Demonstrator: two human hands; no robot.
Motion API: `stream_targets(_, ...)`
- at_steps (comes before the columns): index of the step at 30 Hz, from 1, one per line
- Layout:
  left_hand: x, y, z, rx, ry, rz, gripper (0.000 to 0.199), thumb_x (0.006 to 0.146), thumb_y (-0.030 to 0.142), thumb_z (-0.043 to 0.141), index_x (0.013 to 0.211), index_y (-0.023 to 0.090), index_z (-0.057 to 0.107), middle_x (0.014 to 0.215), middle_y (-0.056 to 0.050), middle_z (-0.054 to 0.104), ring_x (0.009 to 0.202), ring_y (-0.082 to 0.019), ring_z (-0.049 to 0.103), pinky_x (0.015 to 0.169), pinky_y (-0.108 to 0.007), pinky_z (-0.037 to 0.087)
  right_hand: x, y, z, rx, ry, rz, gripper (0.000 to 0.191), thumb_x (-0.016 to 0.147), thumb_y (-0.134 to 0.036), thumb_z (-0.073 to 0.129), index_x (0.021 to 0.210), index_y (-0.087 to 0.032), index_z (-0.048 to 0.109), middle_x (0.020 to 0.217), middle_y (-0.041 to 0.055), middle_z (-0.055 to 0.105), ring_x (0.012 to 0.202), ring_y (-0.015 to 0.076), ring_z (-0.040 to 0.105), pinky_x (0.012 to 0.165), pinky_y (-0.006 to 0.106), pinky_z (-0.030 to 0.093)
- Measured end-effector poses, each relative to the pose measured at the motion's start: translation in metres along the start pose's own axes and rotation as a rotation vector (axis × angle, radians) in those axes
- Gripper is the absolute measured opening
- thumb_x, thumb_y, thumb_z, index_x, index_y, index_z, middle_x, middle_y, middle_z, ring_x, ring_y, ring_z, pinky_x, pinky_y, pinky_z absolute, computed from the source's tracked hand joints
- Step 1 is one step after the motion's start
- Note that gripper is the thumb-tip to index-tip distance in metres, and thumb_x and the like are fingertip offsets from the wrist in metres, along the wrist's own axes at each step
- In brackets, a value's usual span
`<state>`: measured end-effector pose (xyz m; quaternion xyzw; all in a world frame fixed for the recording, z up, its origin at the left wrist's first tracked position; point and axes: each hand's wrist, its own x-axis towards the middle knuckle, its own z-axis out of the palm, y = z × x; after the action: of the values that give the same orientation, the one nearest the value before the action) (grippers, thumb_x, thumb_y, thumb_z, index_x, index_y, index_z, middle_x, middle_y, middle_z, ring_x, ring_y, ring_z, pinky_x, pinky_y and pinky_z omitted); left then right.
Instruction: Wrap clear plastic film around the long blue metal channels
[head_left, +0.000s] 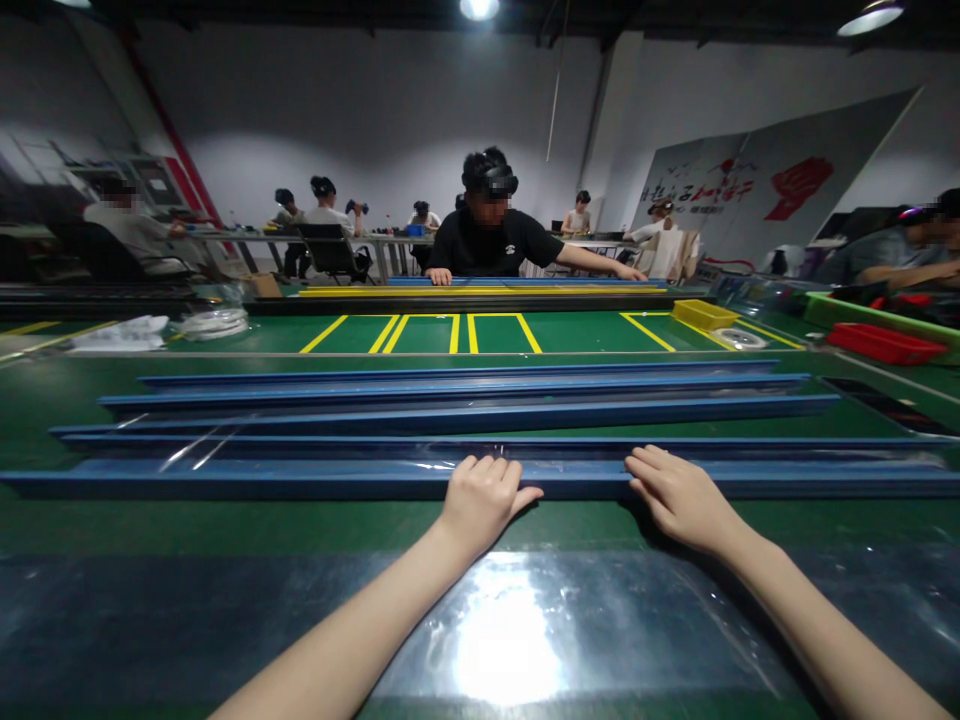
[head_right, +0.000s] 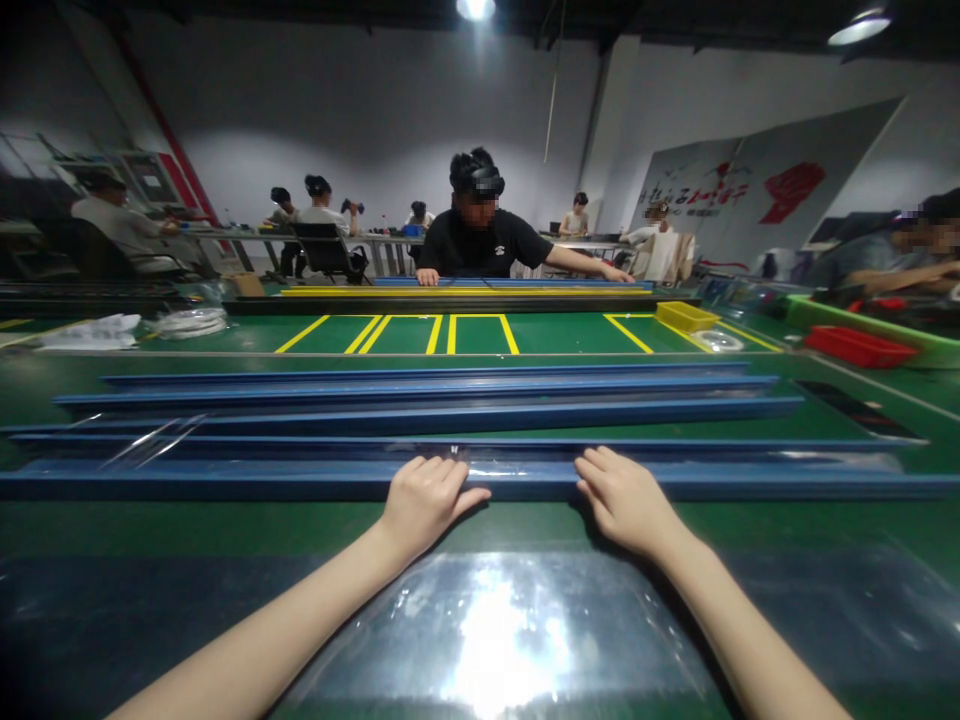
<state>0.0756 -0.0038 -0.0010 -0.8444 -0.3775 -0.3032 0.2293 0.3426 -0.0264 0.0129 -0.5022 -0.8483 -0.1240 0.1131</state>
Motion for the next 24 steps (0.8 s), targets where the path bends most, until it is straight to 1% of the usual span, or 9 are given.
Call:
stream_targets(10, 0.0008, -0.0017, 0.0028, -0.014, -0.028, 0.019, 0.036, 0.079, 0.048, 0.049, 0.062, 0.017, 0.051, 0.054, 0.000, 0.054, 0.053, -0.015, 0.050, 0.053, -0.028, 0.026, 0.0001, 0.0005, 0.0000, 0.008, 0.000, -0.007, 0.018, 0.085, -0.023, 0.031, 0.075, -0.021, 0.045, 0.076, 0.0064, 0.053, 0.075, 0.0196, 0.046, 0.066, 0.030, 0.038)
stream_targets(15, 0.0006, -0.0014, 0.0026, -0.004, -0.019, 0.022, 0.035, 0.079, 0.048, 0.050, 0.062, 0.017, 0.050, 0.054, 0.000, 0.054, 0.052, -0.014, 0.051, 0.053, -0.028, 0.026, 0.0003, 0.0002, -0.0004, -0.008, 0.002, -0.012, 0.018, 0.085, -0.023, 0.031, 0.073, -0.021, 0.044, 0.074, 0.0057, 0.052, 0.073, 0.0190, 0.045, 0.063, 0.029, 0.038)
stream_targets(21, 0.0007, -0.0015, 0.0022, -0.003, -0.027, 0.020, 0.036, 0.079, 0.049, 0.049, 0.061, 0.017, 0.050, 0.054, 0.000, 0.054, 0.052, -0.015, 0.050, 0.052, -0.028, 0.027, -0.0005, 0.0008, 0.0009, -0.019, 0.012, -0.014, 0.018, 0.086, -0.024, 0.031, 0.077, -0.021, 0.046, 0.078, 0.0068, 0.054, 0.077, 0.0200, 0.046, 0.068, 0.031, 0.039)
stream_targets(24, 0.0006, -0.0017, 0.0023, -0.002, -0.025, 0.024, 0.036, 0.080, 0.048, 0.049, 0.062, 0.017, 0.050, 0.054, 0.000, 0.054, 0.053, -0.015, 0.050, 0.052, -0.028, 0.027, -0.0008, 0.0008, 0.0016, -0.024, 0.004, -0.008, 0.019, 0.086, -0.024, 0.030, 0.077, -0.020, 0.047, 0.078, 0.0073, 0.054, 0.076, 0.0201, 0.046, 0.067, 0.031, 0.040)
